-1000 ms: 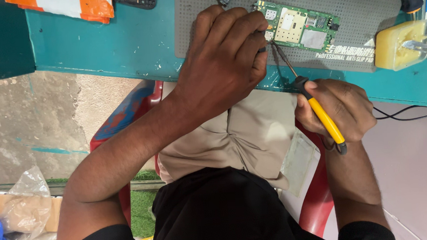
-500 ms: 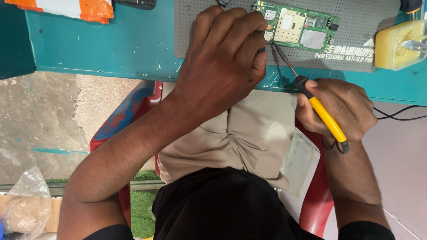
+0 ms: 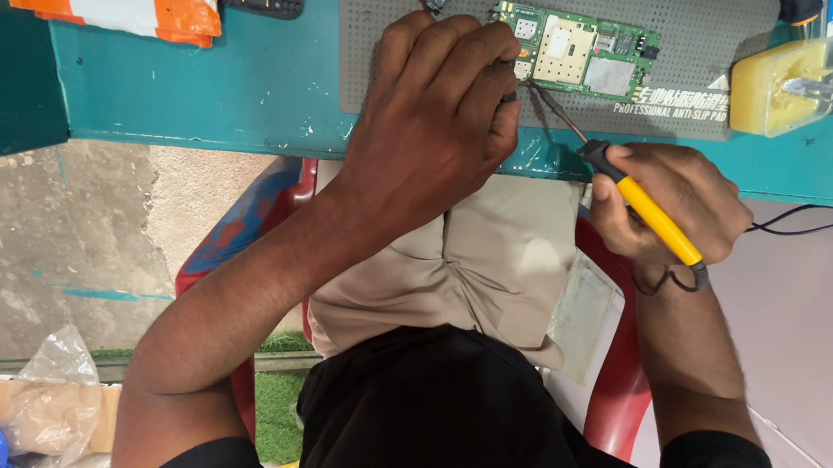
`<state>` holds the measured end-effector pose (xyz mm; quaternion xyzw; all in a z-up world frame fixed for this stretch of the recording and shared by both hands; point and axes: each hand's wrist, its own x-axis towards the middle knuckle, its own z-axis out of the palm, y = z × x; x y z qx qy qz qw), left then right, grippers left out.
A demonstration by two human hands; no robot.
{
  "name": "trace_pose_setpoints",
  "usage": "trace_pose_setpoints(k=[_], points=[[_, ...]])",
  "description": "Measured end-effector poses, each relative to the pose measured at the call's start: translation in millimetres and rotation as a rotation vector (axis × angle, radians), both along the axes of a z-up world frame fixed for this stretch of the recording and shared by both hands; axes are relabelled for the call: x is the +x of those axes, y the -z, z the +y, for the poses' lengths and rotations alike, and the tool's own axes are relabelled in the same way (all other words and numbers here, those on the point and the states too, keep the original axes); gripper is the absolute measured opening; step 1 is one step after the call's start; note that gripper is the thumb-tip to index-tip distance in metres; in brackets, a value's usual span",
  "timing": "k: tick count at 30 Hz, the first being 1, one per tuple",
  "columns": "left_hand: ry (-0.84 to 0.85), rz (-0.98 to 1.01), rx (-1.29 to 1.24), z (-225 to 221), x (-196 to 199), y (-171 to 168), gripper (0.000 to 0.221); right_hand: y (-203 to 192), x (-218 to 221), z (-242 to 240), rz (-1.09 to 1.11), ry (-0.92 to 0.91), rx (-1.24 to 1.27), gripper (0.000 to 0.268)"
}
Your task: The person solders a component onto a green circuit board while holding it steady with the other hand.
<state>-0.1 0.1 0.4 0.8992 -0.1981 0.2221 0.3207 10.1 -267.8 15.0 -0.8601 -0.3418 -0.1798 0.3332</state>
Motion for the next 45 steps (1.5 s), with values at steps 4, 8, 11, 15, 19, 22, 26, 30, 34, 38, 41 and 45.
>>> trace_pose_setpoints(k=[4,8,11,15,19,22,26,30,34,38,41,45], points=[[-0.004,0.001,0.008,-0.2,0.7,-0.1,0.01,-0.3,0.8,0.1,0.079,0.016,0.065,0.019],[-0.003,-0.005,0.001,-0.4,0.4,-0.1,0.009,-1.5,1.5,-2.5,0.107,0.047,0.043,0.019],[-0.008,-0.005,0.004,-1.1,0.8,0.4,0.009,-2.7,0.8,-4.2,0.146,0.063,0.048,0.02],[-0.001,0.0,-0.004,-0.6,-0.2,0.6,0.009,-2.7,1.8,-4.4,0.187,0.064,0.08,0.022],[0.0,-0.006,0.005,-0.6,0.3,1.5,0.009,-2.7,4.3,-4.5,0.186,0.079,0.079,0.023],[0.0,-0.003,0.005,-0.7,-0.4,1.9,0.009,-3.0,3.8,-3.7,0.19,0.067,0.089,0.023],[0.0,-0.008,0.007,-0.6,-0.4,1.6,0.009,-3.5,4.6,-2.4,0.183,0.06,0.093,0.024],[0.002,-0.003,0.004,-0.7,-0.2,1.5,0.01,-3.3,5.3,-1.7,0.182,0.06,0.102,0.025],[0.002,-0.007,0.002,-0.6,-0.7,1.3,0.01,-3.0,6.1,-1.6,0.187,0.056,0.113,0.025],[0.006,-0.005,0.008,-0.4,-0.6,1.9,0.01,-4.0,4.6,-1.6,0.197,0.058,0.103,0.023],[0.002,-0.011,0.011,-0.2,-0.4,2.5,0.01,-4.9,2.9,-1.0,0.186,0.044,0.067,0.021],[0.004,-0.007,0.001,0.0,-0.4,2.3,0.011,-5.3,2.2,0.1,0.158,0.035,0.056,0.018]])
